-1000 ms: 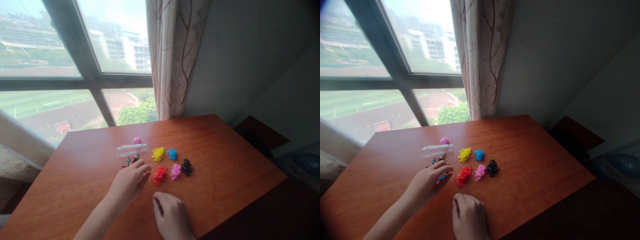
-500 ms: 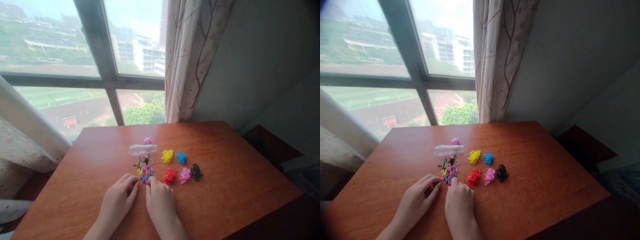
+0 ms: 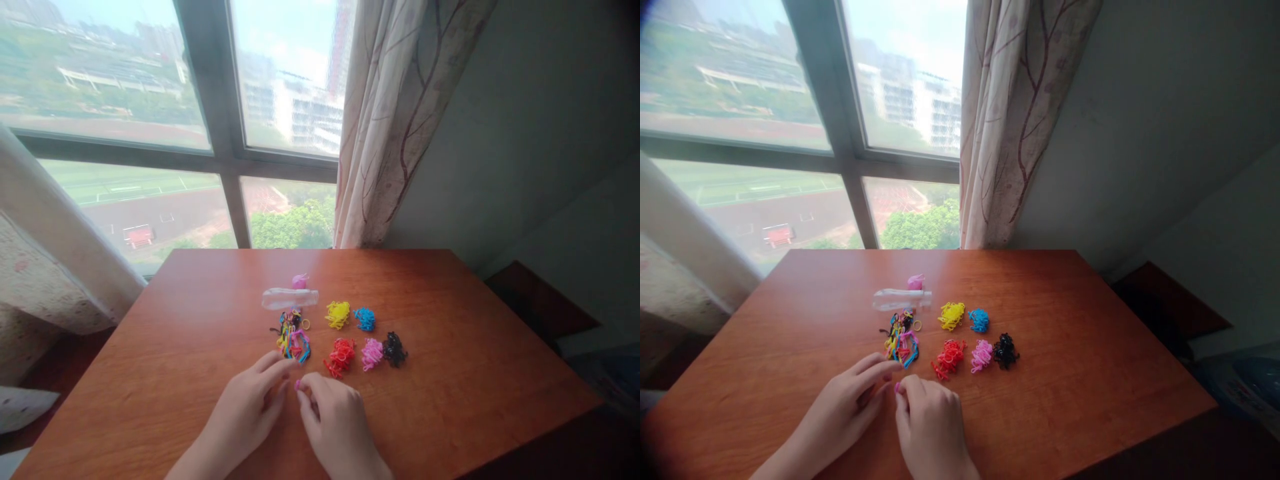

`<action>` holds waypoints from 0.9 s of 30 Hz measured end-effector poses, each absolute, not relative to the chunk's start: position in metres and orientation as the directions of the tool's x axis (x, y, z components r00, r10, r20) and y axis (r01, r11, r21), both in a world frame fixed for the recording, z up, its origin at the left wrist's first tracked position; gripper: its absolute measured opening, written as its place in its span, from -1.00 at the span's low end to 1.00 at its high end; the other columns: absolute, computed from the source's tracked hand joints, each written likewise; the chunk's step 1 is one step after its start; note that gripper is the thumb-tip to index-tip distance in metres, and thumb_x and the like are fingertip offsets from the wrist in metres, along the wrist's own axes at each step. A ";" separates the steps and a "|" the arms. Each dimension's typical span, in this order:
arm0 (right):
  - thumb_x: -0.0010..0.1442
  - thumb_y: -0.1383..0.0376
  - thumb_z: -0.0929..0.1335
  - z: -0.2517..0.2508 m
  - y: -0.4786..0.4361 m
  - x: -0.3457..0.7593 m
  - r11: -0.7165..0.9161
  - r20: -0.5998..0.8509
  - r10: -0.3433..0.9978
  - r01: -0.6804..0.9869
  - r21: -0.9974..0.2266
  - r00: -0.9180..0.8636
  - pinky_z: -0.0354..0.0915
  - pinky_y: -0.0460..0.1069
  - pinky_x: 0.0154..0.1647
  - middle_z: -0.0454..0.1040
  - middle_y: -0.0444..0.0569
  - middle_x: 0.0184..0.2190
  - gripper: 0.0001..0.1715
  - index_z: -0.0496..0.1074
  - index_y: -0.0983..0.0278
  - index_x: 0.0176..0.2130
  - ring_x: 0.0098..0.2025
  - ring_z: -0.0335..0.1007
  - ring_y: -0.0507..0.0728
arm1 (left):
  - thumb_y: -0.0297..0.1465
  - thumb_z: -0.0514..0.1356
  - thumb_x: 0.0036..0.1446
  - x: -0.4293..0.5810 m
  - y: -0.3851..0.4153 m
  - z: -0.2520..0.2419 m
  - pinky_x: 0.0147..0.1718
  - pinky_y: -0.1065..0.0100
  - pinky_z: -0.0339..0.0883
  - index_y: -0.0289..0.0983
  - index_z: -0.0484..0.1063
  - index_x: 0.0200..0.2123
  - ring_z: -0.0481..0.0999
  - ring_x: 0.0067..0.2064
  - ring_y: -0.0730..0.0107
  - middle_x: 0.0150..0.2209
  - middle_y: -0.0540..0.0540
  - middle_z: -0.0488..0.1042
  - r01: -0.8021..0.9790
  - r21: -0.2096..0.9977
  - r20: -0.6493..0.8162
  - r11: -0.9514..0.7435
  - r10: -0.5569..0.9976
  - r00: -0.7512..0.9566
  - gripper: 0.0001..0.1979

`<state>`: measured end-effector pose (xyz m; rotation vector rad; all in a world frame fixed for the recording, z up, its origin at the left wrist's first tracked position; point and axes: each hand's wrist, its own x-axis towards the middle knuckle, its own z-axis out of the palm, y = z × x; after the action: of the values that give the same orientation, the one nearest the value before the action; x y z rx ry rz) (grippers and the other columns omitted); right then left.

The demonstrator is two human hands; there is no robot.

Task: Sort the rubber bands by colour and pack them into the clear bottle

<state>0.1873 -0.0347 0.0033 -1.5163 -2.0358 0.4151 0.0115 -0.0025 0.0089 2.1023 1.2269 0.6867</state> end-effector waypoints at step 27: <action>0.28 0.20 0.27 -0.004 -0.038 0.257 0.102 0.151 0.988 0.561 -0.821 0.043 0.12 -0.16 -0.54 0.32 -0.20 -0.61 -0.75 0.43 0.25 -0.35 -0.58 0.26 -0.01 | -0.42 0.07 0.25 0.009 0.005 -0.003 -0.41 0.52 0.33 -0.17 0.56 -0.27 0.52 -0.39 0.46 -0.31 -0.04 0.54 0.616 0.679 0.195 -0.400 0.907 0.374 -0.76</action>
<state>0.2575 -0.0378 -0.0043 -1.5548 -1.6152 0.7044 0.0091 0.0046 -0.0034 2.1361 1.3110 0.7644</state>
